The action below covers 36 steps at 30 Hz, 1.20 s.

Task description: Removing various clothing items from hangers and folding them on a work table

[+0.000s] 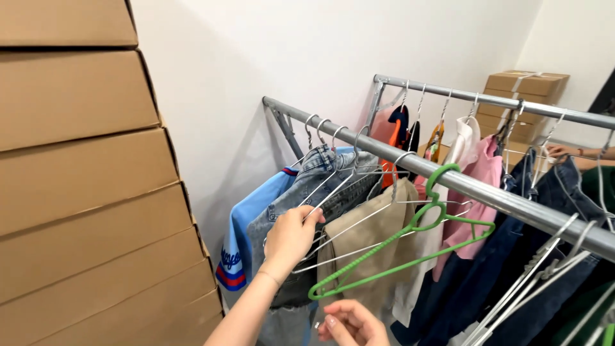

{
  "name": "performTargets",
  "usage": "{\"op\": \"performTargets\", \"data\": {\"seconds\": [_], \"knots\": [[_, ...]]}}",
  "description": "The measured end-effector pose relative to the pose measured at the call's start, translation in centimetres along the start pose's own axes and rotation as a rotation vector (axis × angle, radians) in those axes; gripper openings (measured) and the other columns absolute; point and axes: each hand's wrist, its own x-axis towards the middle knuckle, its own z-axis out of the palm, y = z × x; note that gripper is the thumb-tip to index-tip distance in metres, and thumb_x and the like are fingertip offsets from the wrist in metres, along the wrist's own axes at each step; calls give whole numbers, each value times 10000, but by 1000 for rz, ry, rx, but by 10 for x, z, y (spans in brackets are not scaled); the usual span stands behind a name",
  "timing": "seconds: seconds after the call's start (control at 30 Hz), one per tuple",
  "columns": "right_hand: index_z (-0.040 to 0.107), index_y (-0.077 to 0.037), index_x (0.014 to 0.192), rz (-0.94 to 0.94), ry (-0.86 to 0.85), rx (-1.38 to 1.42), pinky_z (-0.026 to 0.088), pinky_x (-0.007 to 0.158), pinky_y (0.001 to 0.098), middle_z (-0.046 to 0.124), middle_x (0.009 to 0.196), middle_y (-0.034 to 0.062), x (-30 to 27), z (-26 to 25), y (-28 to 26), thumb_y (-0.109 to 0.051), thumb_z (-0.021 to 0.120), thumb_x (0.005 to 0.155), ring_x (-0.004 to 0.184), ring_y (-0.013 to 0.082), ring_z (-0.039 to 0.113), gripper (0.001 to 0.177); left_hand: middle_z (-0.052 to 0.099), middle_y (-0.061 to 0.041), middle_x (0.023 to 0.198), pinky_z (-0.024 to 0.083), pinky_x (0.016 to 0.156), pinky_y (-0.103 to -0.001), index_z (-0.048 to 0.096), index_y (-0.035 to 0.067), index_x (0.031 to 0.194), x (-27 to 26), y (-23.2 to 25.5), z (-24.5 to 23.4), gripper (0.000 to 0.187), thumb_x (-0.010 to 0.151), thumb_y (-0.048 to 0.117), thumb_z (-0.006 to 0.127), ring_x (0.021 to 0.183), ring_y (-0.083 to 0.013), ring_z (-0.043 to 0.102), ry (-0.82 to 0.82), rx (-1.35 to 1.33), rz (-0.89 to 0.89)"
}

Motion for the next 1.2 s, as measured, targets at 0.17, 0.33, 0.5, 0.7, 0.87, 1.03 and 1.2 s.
{"op": "performTargets", "data": {"seconds": [0.17, 0.33, 0.5, 0.7, 0.87, 1.03, 1.2], "knots": [[793, 109, 1016, -125, -149, 23, 723, 708, 481, 827, 729, 268, -5, -2, 0, -9, 751, 880, 678, 319, 787, 185, 732, 24, 740, 452, 756, -330, 828, 265, 882, -15, -29, -3, 367, 1007, 456, 542, 777, -143, 656, 48, -255, -9], [767, 63, 1035, -199, -252, -48, 690, 751, 392, 843, 784, 233, -44, -4, -13, -60, 744, 903, 718, 287, 812, 182, 500, -18, 437, 366, 482, -285, 793, 165, 852, -56, -60, -9, 351, 1039, 373, 582, 390, -119, 461, 63, -457, 6], [771, 36, 1039, -150, -233, -135, 712, 809, 380, 828, 816, 186, -102, 11, -20, -71, 738, 913, 790, 253, 816, 168, 500, -15, 495, 420, 595, -294, 776, 199, 897, -132, -68, -45, 366, 1041, 433, 536, 468, -136, 487, 13, -303, -143], [738, -192, 1220, -161, -92, -456, 595, 740, 249, 780, 1040, 14, -144, 40, 66, -162, 809, 839, 977, 107, 746, 388, 489, -25, 497, 394, 480, -278, 774, 166, 858, -206, -129, -40, 374, 1047, 411, 564, 431, -134, 474, 0, -482, -188], [278, -205, 1636, -428, 62, -733, 216, 1252, 502, 192, 1658, 234, -194, 78, 102, -315, 814, 785, 1615, 358, 133, 1011, 537, -23, 493, 470, 489, -306, 696, 161, 862, -299, -143, -51, 388, 1061, 422, 488, 409, -154, 535, -93, -500, -195], [266, -298, 1658, -513, 32, -863, 276, 1214, 482, 290, 1643, 241, -239, 76, 106, -231, 795, 834, 1582, 380, 242, 982, 386, -24, 467, 291, 350, -289, 590, 93, 866, -375, -159, -59, 375, 1120, 337, 462, 379, -121, 317, -214, -913, -138], [526, -337, 1547, -465, -9, -1017, 499, 1011, 353, 642, 1446, 42, -278, 38, 84, -17, 597, 808, 1275, 261, 653, 809, 380, -7, 454, 283, 318, -283, 559, 73, 867, -406, -171, -61, 365, 1143, 260, 410, 351, -118, 337, -236, -912, -47]]}}
